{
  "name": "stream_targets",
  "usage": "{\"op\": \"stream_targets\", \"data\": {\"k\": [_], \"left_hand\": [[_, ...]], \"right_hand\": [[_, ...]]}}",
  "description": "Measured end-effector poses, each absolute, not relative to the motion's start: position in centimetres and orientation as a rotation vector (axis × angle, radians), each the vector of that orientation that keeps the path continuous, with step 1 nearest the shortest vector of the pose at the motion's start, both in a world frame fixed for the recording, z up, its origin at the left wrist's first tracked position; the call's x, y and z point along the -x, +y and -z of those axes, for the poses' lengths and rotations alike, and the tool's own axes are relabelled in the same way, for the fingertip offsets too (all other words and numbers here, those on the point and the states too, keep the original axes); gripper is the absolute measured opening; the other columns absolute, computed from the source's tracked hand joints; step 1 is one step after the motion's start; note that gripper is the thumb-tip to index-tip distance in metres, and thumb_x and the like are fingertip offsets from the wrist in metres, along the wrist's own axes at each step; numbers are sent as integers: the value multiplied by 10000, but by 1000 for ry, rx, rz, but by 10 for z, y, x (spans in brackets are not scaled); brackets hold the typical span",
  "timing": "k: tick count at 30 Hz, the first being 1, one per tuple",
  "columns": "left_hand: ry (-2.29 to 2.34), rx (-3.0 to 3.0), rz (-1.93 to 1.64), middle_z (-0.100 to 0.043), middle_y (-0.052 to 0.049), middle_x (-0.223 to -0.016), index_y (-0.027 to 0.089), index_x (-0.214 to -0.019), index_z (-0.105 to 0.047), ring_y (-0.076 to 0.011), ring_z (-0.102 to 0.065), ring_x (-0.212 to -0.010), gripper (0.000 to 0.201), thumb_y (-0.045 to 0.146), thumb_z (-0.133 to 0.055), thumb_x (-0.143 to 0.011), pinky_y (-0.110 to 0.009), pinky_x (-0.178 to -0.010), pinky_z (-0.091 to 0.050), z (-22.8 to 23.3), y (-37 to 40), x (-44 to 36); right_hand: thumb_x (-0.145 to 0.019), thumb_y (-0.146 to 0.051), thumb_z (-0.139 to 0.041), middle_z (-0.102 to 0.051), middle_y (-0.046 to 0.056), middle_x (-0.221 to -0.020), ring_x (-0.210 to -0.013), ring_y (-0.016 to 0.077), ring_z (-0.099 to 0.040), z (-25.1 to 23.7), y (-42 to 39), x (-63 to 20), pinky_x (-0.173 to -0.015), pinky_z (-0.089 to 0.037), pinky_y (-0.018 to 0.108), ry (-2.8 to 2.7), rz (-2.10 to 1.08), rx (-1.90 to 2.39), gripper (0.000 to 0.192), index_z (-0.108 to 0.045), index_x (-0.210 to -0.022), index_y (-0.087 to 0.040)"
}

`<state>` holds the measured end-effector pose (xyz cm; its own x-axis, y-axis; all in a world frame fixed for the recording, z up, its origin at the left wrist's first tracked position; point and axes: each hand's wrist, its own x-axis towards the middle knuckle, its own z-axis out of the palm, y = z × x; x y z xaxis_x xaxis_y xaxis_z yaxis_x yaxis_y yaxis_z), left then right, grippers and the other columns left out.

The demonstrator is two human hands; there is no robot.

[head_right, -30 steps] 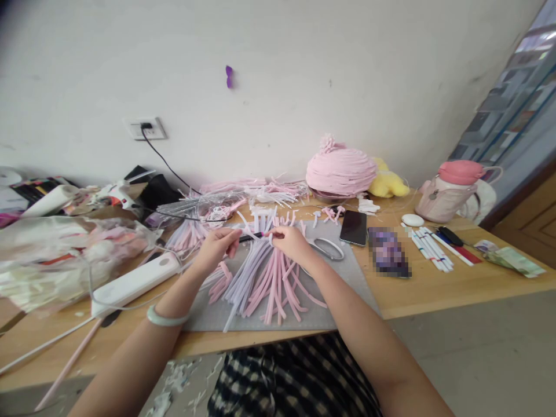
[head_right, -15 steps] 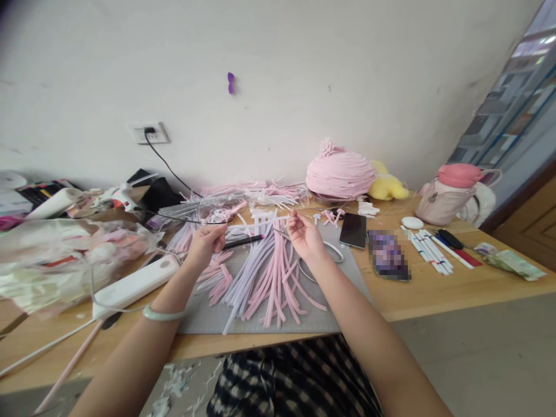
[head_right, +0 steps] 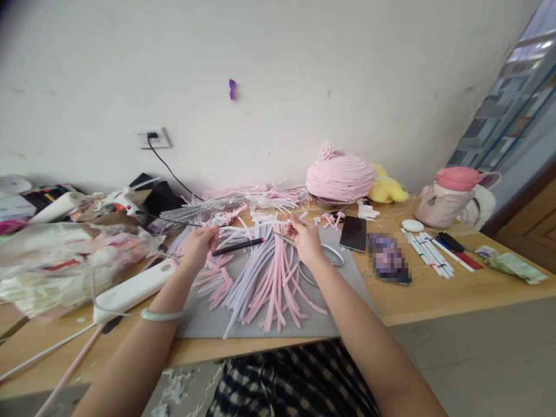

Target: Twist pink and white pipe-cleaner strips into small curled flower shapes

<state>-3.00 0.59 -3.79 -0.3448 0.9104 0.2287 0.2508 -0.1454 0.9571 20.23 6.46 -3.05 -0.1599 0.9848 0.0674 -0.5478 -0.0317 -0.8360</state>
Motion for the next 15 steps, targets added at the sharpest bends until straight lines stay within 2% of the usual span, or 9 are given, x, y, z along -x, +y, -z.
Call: {"op": "stream_targets", "data": {"k": [3,5,6,8,10,13,15], "left_hand": [[1829,-1659,-1240,-571,-13,-457,167,-530,-544,-128,-502,-451,283,334,-475,-747,-233,-491,-369,41,6,24],[1887,-1974,-1212,-666,-64,-740,163,-729,-608,-184,-587,-705,186,287,-473,-764,-282,-657,-422,43,4,12],[1843,-2129,-1202,-666,-86,-854,161,-839,-607,-206,-587,-816,200,286,-460,-785,-316,-741,-418,44,3,4],[1781,-2321,-1180,-644,-96,-958,173,-986,-568,-228,-560,-929,251,321,-470,-810,-373,-851,-375,46,-2,-11],[1738,-2438,-1208,-614,-103,-1024,178,-1071,-520,-237,-531,-983,323,345,-518,-795,-398,-894,-343,49,-6,-23],[1605,-2490,-1205,-616,-79,-912,176,-967,-548,-194,-550,-892,189,270,-429,-854,-325,-809,-400,52,-8,-29],[1580,-2439,-1222,-599,-53,-799,174,-879,-554,-165,-555,-784,198,219,-361,-877,-281,-724,-423,52,-8,-28]], "right_hand": [[-567,-264,-722,-578,-24,-547,-494,77,-510,37,63,-196,-546,-465,238,-996,-1499,744,187,-642,-677,-137],[-518,-280,-746,-607,-18,-569,-519,92,-552,42,58,-190,-576,-481,254,-1043,-1508,772,246,-633,-686,-140],[-497,-286,-755,-613,-21,-566,-528,102,-570,44,55,-186,-586,-488,260,-1056,-1521,777,270,-623,-685,-144],[-465,-296,-772,-616,-30,-551,-539,119,-593,48,49,-180,-598,-500,273,-1072,-1568,769,298,-593,-658,-156],[-459,-308,-780,-615,-33,-541,-537,125,-598,51,43,-176,-603,-507,280,-1098,-1624,743,303,-574,-624,-160],[-496,-327,-773,-622,-15,-548,-531,120,-592,52,39,-174,-602,-509,274,-1176,-1700,731,270,-609,-606,-144],[-524,-320,-766,-622,-3,-540,-514,113,-581,51,39,-175,-578,-504,262,-1213,-1757,763,241,-638,-600,-131]]}}
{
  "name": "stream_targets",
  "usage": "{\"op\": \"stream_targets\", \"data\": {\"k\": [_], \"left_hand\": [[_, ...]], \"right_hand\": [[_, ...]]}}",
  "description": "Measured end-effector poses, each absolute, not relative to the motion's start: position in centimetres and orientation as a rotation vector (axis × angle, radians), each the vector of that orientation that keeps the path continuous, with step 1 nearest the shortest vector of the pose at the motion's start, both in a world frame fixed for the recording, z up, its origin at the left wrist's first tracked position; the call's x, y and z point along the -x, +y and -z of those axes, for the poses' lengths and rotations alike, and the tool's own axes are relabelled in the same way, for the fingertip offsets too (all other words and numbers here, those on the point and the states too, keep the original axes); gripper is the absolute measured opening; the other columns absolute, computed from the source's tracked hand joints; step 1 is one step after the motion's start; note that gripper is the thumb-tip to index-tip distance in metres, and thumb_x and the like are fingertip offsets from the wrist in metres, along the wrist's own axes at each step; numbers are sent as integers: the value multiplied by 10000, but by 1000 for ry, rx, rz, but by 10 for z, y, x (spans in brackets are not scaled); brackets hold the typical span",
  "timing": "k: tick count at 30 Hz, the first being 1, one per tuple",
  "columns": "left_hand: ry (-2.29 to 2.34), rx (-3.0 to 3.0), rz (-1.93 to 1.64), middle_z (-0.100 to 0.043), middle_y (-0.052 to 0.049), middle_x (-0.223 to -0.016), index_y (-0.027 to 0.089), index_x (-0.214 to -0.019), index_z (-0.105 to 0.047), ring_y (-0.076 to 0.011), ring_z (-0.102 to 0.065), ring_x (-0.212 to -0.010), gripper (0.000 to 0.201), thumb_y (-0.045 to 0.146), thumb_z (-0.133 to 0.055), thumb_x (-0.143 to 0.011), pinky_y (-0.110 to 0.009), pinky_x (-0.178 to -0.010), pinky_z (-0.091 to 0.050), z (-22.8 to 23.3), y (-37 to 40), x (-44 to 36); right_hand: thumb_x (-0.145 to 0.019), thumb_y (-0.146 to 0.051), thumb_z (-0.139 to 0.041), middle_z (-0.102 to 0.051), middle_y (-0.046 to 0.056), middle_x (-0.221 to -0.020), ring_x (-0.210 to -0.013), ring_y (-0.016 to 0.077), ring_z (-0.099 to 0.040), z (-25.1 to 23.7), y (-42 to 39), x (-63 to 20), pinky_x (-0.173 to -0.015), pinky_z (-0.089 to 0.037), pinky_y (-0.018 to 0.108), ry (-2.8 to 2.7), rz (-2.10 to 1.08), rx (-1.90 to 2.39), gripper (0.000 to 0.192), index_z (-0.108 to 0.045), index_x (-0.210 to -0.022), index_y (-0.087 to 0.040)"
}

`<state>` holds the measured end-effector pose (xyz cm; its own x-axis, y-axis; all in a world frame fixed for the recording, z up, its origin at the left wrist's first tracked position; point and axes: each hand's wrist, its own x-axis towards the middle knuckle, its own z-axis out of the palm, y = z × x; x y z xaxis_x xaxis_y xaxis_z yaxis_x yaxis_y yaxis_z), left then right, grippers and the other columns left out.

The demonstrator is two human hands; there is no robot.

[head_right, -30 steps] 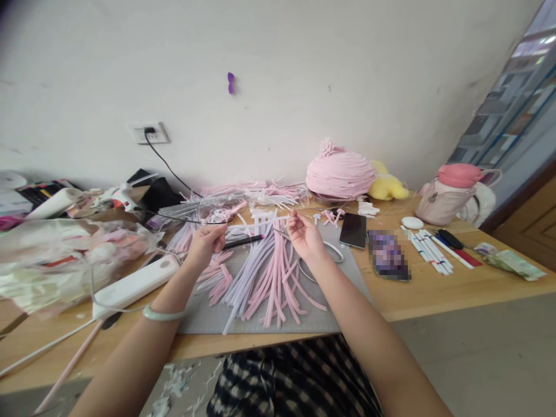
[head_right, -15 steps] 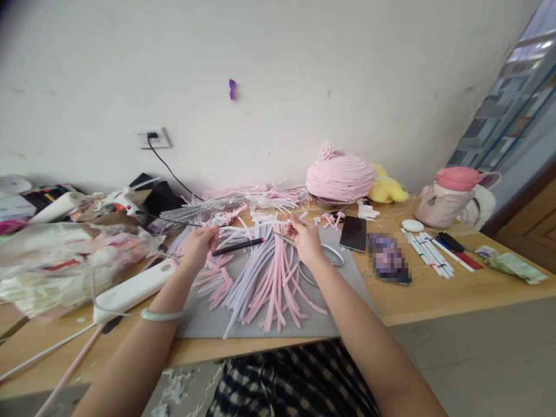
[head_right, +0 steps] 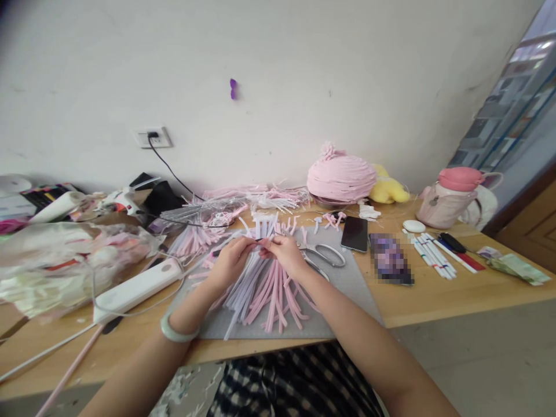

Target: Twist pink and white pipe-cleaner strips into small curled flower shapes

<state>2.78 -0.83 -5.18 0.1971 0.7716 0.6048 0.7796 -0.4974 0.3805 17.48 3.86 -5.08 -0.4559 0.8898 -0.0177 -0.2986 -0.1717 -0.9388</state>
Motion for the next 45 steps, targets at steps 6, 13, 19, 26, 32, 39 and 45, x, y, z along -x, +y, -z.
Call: {"op": "stream_targets", "data": {"k": [6,13,19,26,32,39,45], "left_hand": [[-1464,2418,1167,-545,-55,-810,164,-891,-551,-161,-527,-780,156,285,-468,-837,-271,-707,-431,47,-9,-20],[-1244,2421,937,-583,-62,-819,181,-870,-587,-164,-512,-766,185,260,-421,-863,-300,-727,-403,50,-8,-11],[-1388,2368,1191,-581,-60,-768,171,-796,-570,-164,-498,-734,187,233,-405,-858,-295,-700,-386,50,-12,-22],[-1905,2360,2082,-501,10,-624,179,-638,-519,-126,-445,-623,228,352,-482,-782,-247,-624,-358,44,-19,-48],[-1988,2234,3078,-441,20,-579,152,-550,-491,-87,-376,-557,241,337,-631,-613,-226,-554,-314,45,-20,-63],[-2224,2344,3182,-390,34,-531,132,-548,-519,-53,-276,-469,183,249,-660,-545,-209,-462,-226,50,-11,-52],[-2196,2396,2222,-408,30,-524,158,-620,-536,-94,-361,-499,205,336,-538,-721,-225,-501,-280,40,-7,-31]], "right_hand": [[-578,-235,-742,-641,10,-573,-495,73,-565,47,39,-178,-509,-474,187,-1104,-1938,736,141,-669,-625,-124],[-619,-246,-704,-611,14,-519,-437,54,-512,46,42,-185,-429,-400,165,-1323,-2066,823,153,-656,-592,-104],[-580,-337,-719,-600,-9,-532,-484,75,-518,46,38,-182,-499,-406,198,-1453,-1839,717,220,-665,-629,-130],[-656,-302,-640,-578,1,-550,-504,124,-511,47,39,-178,-533,-423,255,-1703,-1207,735,125,-684,-617,-191],[-714,-198,-536,-637,15,-663,-598,150,-547,51,38,-179,-610,-437,274,-1714,-996,647,167,-694,-670,-227],[-716,-146,-514,-651,15,-731,-690,163,-569,52,34,-185,-695,-447,295,-1716,-857,619,201,-688,-704,-247],[-713,-219,-566,-629,24,-638,-606,149,-561,47,37,-183,-620,-450,284,-1715,-1014,689,126,-686,-676,-211]]}}
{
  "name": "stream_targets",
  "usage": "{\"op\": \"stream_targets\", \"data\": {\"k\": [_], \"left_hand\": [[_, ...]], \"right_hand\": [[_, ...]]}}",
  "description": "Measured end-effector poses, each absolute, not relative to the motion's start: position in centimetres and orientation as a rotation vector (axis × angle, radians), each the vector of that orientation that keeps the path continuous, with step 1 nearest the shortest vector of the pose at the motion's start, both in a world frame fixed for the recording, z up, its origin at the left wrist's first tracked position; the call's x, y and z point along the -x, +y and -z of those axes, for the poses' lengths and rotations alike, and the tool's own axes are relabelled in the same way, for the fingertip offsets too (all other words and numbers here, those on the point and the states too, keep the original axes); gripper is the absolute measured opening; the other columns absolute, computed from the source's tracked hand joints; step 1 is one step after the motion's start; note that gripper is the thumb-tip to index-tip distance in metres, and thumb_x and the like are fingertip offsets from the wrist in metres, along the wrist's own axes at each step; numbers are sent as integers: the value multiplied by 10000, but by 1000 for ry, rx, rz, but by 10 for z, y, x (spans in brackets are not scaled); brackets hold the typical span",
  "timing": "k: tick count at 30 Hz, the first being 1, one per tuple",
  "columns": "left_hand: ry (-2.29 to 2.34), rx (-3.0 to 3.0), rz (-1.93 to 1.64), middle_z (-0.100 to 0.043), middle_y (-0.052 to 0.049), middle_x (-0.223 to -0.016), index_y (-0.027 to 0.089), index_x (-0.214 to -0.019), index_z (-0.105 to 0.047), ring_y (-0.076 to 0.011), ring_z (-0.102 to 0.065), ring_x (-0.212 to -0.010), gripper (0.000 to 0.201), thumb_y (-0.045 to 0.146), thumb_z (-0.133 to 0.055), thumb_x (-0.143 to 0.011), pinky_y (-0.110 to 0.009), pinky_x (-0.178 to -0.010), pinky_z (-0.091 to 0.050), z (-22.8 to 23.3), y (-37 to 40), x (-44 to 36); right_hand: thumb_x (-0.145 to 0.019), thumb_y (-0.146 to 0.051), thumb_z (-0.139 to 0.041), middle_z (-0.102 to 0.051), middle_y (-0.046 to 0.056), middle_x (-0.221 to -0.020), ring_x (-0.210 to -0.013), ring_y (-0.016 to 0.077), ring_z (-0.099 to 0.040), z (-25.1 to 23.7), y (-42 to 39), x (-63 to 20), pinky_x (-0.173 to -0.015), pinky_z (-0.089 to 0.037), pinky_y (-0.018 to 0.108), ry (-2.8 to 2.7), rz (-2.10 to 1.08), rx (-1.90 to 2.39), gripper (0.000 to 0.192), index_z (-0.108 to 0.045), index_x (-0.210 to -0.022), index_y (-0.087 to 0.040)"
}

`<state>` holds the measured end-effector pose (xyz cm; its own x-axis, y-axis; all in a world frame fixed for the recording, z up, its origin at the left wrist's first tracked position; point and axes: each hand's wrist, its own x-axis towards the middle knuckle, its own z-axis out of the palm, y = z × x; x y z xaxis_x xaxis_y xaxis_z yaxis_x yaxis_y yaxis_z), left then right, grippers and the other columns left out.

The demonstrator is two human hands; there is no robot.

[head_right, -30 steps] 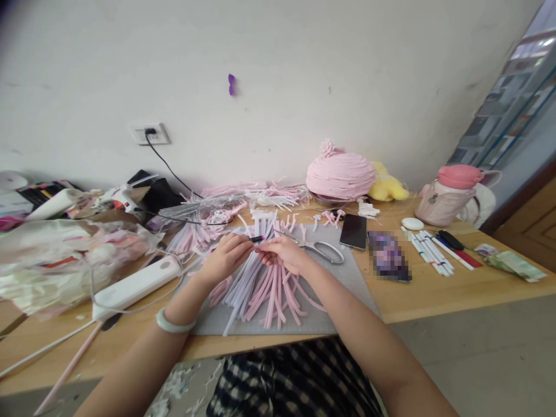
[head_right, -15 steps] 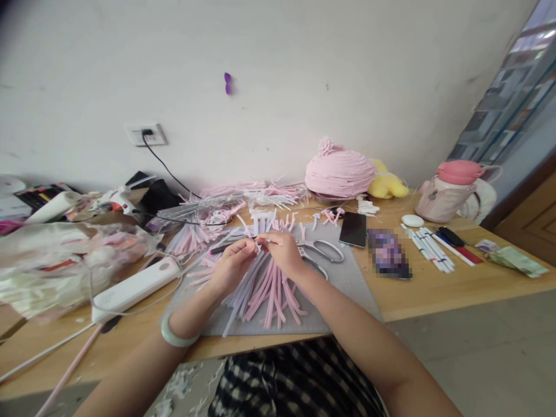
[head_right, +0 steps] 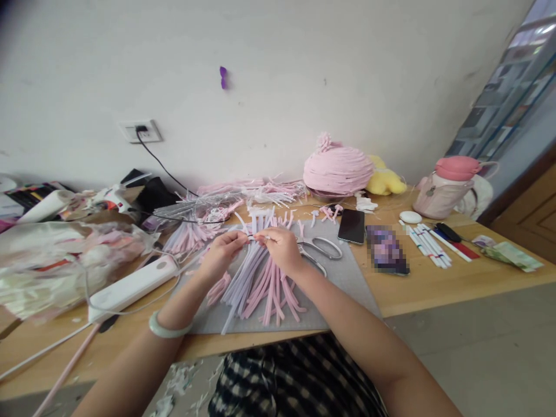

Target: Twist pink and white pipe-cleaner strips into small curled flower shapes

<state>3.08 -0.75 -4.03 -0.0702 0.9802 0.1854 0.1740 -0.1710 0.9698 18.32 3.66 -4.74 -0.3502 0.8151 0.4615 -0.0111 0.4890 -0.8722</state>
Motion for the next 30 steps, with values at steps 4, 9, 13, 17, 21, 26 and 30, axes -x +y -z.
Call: {"op": "stream_targets", "data": {"k": [4,9,13,17,21,26,30], "left_hand": [[1497,-2244,-1222,-517,-19,-657,163,-668,-560,-143,-473,-664,175,259,-485,-793,-261,-646,-370,34,-10,-20],[1432,-2729,-1009,-551,-63,-751,151,-787,-572,-168,-492,-740,204,218,-390,-852,-296,-714,-398,37,-12,-17],[1643,-2420,-1049,-506,-19,-638,144,-667,-542,-138,-458,-627,207,239,-432,-815,-264,-624,-379,38,-9,-25],[1642,-1903,-987,-391,45,-505,147,-601,-533,-92,-367,-488,271,344,-467,-775,-213,-485,-301,30,-8,-21],[1394,-1749,-733,-357,60,-469,148,-661,-562,-73,-317,-431,302,415,-465,-764,-191,-422,-239,25,-8,2],[1463,-1623,-749,-364,68,-414,166,-634,-514,-72,-308,-365,327,470,-460,-743,-192,-395,-229,26,-4,29],[1654,-1716,-813,-326,65,-429,174,-516,-421,-70,-285,-400,393,506,-486,-716,-197,-411,-202,23,-4,36]], "right_hand": [[-689,-266,-600,-597,6,-566,-520,113,-530,46,45,-187,-551,-425,253,-1794,-1508,780,130,-652,-650,-153],[-680,-226,-618,-574,-15,-553,-523,96,-510,45,54,-192,-573,-416,245,-1959,-1647,827,99,-616,-643,-134],[-705,-72,-546,-608,18,-645,-659,137,-553,45,48,-188,-656,-419,261,-2173,-938,902,121,-601,-623,-142],[-762,-45,-466,-629,63,-774,-802,174,-556,46,43,-187,-766,-410,292,-2212,-278,734,186,-601,-691,-151],[-781,-82,-487,-639,74,-765,-790,189,-561,45,56,-200,-758,-414,298,-2144,-106,866,157,-601,-699,-151],[-756,-79,-522,-649,60,-759,-771,181,-573,41,74,-212,-737,-406,284,-2118,-183,1078,138,-604,-675,-153],[-747,-112,-552,-657,61,-773,-771,173,-576,39,78,-215,-724,-403,268,-2097,-311,1215,101,-629,-697,-153]]}}
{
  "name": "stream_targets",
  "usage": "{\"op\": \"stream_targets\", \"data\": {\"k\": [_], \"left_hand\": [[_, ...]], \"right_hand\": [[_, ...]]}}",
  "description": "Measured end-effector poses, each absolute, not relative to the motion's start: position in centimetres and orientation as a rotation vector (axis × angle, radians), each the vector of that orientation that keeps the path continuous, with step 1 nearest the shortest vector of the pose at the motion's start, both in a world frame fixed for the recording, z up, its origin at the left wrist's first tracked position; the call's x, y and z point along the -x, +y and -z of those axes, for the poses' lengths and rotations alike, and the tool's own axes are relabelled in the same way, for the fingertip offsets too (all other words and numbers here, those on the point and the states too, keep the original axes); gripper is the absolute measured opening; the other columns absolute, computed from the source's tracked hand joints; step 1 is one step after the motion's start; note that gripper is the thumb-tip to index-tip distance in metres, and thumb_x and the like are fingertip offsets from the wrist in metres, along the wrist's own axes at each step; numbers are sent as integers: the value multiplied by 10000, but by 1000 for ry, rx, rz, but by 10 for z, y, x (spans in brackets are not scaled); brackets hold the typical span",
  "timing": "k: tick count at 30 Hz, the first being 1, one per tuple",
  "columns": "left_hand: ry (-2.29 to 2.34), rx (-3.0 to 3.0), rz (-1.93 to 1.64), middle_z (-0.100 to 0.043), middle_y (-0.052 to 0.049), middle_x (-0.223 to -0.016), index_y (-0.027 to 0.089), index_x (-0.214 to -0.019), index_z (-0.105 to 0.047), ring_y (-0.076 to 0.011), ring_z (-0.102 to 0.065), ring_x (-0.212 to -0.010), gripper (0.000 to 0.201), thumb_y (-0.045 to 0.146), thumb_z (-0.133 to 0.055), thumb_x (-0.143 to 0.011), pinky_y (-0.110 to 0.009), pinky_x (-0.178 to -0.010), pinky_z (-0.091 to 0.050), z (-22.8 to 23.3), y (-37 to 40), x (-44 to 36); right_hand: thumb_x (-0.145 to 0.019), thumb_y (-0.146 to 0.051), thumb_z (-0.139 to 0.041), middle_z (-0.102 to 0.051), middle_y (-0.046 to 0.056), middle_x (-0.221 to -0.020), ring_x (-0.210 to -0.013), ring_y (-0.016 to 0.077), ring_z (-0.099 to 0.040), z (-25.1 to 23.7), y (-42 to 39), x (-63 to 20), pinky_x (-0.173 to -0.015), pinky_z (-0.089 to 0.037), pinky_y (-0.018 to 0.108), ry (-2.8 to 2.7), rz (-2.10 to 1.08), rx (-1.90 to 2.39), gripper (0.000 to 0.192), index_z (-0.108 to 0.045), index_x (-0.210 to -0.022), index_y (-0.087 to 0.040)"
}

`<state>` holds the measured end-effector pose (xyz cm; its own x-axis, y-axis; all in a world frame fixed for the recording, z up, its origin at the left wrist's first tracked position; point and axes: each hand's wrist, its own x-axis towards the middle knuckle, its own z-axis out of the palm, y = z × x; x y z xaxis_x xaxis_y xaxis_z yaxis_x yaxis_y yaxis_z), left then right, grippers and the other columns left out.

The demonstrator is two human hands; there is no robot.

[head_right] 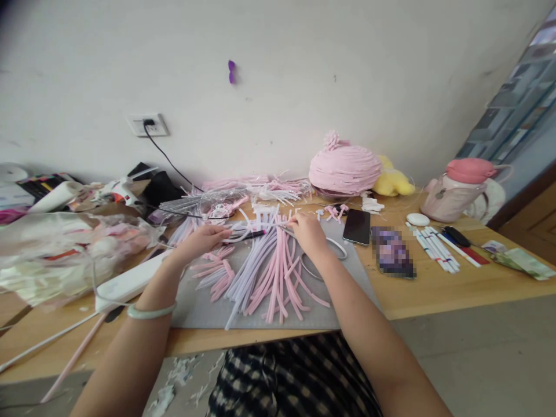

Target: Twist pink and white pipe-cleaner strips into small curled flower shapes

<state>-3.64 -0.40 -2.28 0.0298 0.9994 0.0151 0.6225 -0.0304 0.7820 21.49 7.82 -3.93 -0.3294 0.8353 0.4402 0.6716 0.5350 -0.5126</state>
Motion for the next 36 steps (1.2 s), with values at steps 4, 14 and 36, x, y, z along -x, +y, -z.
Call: {"op": "stream_targets", "data": {"k": [4,14,36], "left_hand": [[1719,-1674,-1016,-306,63,-466,172,-518,-408,-72,-277,-440,375,471,-493,-727,-200,-434,-199,17,-8,34],[1580,-1705,-1748,-390,53,-539,168,-665,-547,-87,-337,-516,153,310,-579,-713,-207,-506,-270,28,-1,52],[1282,-1064,-1199,-192,117,-419,191,-577,-347,-19,-122,-346,284,328,-592,-625,-176,-354,-90,34,1,11]], "right_hand": [[-736,-106,-554,-666,63,-791,-795,177,-581,38,80,-219,-731,-400,265,-2097,-426,1271,109,-652,-733,-153],[-724,-183,-523,-681,49,-744,-691,163,-597,40,70,-212,-652,-419,246,-2416,-1108,1020,179,-682,-777,-121],[-734,-49,-422,-631,122,-986,-1002,253,-518,34,79,-227,-907,-303,414,-1884,59,1176,248,-607,-866,-148]]}}
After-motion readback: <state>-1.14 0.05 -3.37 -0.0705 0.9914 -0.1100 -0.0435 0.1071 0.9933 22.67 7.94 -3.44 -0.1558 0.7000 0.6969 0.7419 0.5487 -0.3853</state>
